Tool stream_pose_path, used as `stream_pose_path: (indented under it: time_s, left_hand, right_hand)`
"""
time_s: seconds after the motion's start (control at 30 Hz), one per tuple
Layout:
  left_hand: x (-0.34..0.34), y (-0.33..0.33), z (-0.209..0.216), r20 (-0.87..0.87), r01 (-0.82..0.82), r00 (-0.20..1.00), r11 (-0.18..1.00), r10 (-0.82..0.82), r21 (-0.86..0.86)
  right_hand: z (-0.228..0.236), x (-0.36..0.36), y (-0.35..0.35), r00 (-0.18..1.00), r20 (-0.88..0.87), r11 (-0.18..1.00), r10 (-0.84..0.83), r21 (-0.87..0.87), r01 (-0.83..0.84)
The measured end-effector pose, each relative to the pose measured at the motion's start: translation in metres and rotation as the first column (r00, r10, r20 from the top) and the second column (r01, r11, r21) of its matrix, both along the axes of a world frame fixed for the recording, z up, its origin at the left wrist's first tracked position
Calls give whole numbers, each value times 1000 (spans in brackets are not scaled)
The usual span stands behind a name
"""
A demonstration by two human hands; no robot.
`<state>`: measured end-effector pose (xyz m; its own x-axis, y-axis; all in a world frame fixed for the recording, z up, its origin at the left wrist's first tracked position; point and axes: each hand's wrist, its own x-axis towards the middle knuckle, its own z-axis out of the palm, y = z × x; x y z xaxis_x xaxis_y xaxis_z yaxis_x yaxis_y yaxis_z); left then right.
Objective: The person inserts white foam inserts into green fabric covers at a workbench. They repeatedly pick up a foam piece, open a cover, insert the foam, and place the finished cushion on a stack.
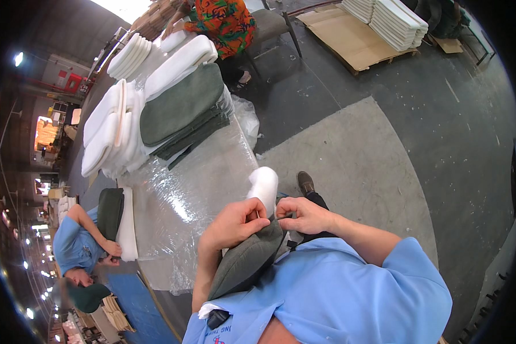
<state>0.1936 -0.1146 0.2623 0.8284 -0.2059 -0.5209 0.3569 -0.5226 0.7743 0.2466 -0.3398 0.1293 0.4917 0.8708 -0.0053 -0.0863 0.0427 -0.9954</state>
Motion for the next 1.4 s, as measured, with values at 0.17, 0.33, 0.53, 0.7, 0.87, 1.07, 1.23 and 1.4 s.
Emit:
stream_pose_path:
  time_s: [0.17, 0.33, 0.53, 0.7, 0.87, 1.07, 1.23, 1.4]
  left_hand:
    - [14, -7, 8, -110, 157, 985, 958, -133, 242]
    - [16, -8, 0, -91, 247, 969, 923, -230, 296]
    - [27, -24, 1, -109, 236, 971, 903, -211, 358]
    - [23, -7, -22, -123, 264, 961, 955, -248, 138]
    - [23, -11, -11, -51, 238, 971, 958, -233, 158]
    - [16, -17, -15, 331, 184, 899, 933, -287, 309]
    - [16, -16, -8, 265, 162, 932, 937, -249, 309]
    - [25, -7, -16, 212, 126, 963, 974, -166, 188]
  right_hand:
    - [3, -12, 0, 985, -12, 985, -174, -2, 174]
    - [24, -15, -2, 962, 121, 967, -247, -34, 252]
    - [31, -14, -1, 932, 237, 950, -275, -81, 301]
    - [31, -16, -1, 912, 288, 946, -293, -52, 321]
    - [31, -10, -3, 881, 373, 944, -293, -32, 327]
    - [7, -17, 4, 939, -236, 968, -249, -41, 246]
    - [-3, -17, 5, 987, -61, 986, -151, -86, 145]
    - [-1, -22, 9, 976, -56, 963, -212, -180, 199]
